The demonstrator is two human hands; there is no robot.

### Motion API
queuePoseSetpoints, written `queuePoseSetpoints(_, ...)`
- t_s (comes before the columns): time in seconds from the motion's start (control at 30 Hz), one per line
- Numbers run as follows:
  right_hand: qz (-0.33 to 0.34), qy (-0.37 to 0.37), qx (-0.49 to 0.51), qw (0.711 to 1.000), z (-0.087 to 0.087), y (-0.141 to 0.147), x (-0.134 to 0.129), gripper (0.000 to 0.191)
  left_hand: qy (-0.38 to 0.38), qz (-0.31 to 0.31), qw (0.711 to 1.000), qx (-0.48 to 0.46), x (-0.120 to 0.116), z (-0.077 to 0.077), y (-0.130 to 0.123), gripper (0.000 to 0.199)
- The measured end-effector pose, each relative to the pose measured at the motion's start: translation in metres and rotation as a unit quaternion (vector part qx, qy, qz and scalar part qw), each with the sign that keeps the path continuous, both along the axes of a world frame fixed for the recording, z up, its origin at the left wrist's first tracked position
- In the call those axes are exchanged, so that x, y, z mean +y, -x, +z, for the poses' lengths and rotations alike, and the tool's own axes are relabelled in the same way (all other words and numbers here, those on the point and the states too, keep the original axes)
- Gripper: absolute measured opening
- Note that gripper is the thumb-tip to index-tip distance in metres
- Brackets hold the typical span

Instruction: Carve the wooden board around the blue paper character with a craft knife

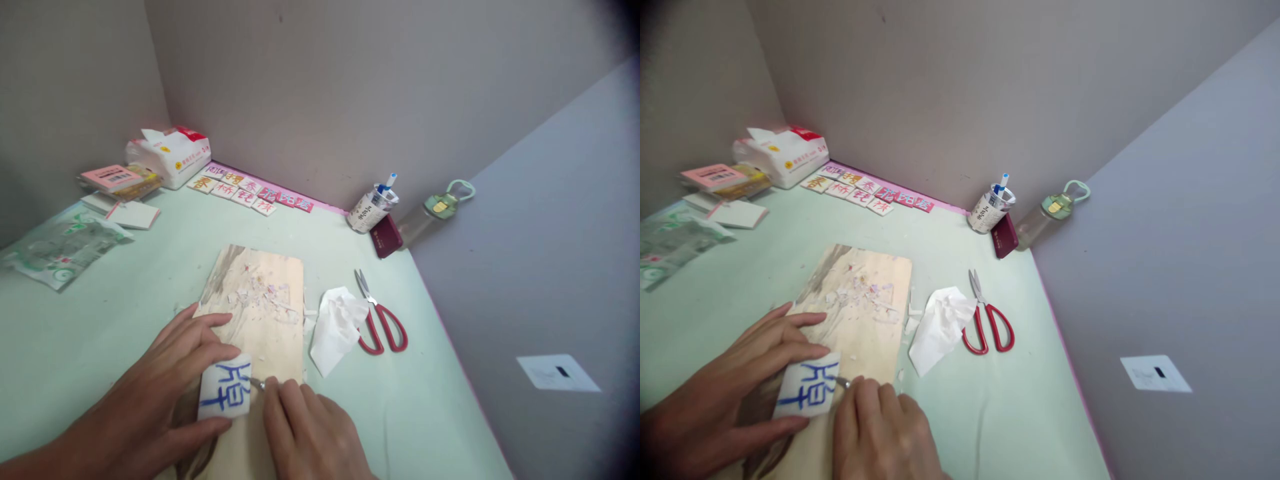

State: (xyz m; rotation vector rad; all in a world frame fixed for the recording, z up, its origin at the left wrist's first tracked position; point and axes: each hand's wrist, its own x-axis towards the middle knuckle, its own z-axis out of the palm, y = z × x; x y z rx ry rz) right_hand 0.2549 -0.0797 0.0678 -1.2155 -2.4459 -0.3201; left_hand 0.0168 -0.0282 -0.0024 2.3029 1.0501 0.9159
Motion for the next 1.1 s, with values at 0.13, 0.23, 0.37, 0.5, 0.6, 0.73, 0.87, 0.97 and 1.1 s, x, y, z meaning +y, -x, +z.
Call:
queuePoseSetpoints(0.13, 0.003, 0.003, -0.005, 1.0, 0.001, 0.0, 0.0, 0.028, -0.002, -0.005, 1.0, 0.001, 0.001, 0.0, 0.0, 0.055)
queuePoseSetpoints(0.23, 0.006, 0.004, -0.013, 1.0, 0.001, 0.0, 0.0, 0.025, -0.005, -0.006, 1.0, 0.002, 0.002, 0.001, 0.0, 0.055)
queuePoseSetpoints(0.37, 0.014, 0.012, -0.014, 1.0, 0.003, -0.001, 0.002, 0.023, -0.006, -0.003, 1.0, 0.008, 0.001, 0.002, 0.0, 0.053)
queuePoseSetpoints(0.5, 0.022, 0.041, -0.009, 0.999, 0.004, -0.005, 0.005, 0.026, -0.003, -0.005, 1.0, 0.005, 0.001, 0.002, 0.001, 0.054)
queuePoseSetpoints(0.6, 0.035, 0.042, 0.02, 0.998, 0.003, -0.011, 0.008, 0.044, -0.002, -0.008, 1.0, 0.011, 0.001, 0.003, 0.002, 0.053)
queuePoseSetpoints(0.73, 0.041, 0.067, 0.032, 0.996, 0.001, -0.017, 0.009, 0.051, 0.004, -0.012, 1.0, 0.014, 0.001, 0.002, 0.002, 0.055)
queuePoseSetpoints(0.87, 0.038, 0.081, 0.028, 0.996, 0.0, -0.018, 0.008, 0.047, 0.008, -0.009, 1.0, 0.014, 0.001, 0.001, 0.003, 0.056)
queuePoseSetpoints(0.97, 0.028, 0.067, 0.023, 0.997, 0.0, -0.016, 0.008, 0.046, 0.01, -0.009, 1.0, 0.012, 0.001, 0.002, 0.002, 0.056)
queuePoseSetpoints(1.1, 0.022, 0.047, 0.021, 0.998, 0.0, -0.015, 0.008, 0.047, 0.007, -0.003, 1.0, 0.013, 0.001, 0.003, 0.002, 0.054)
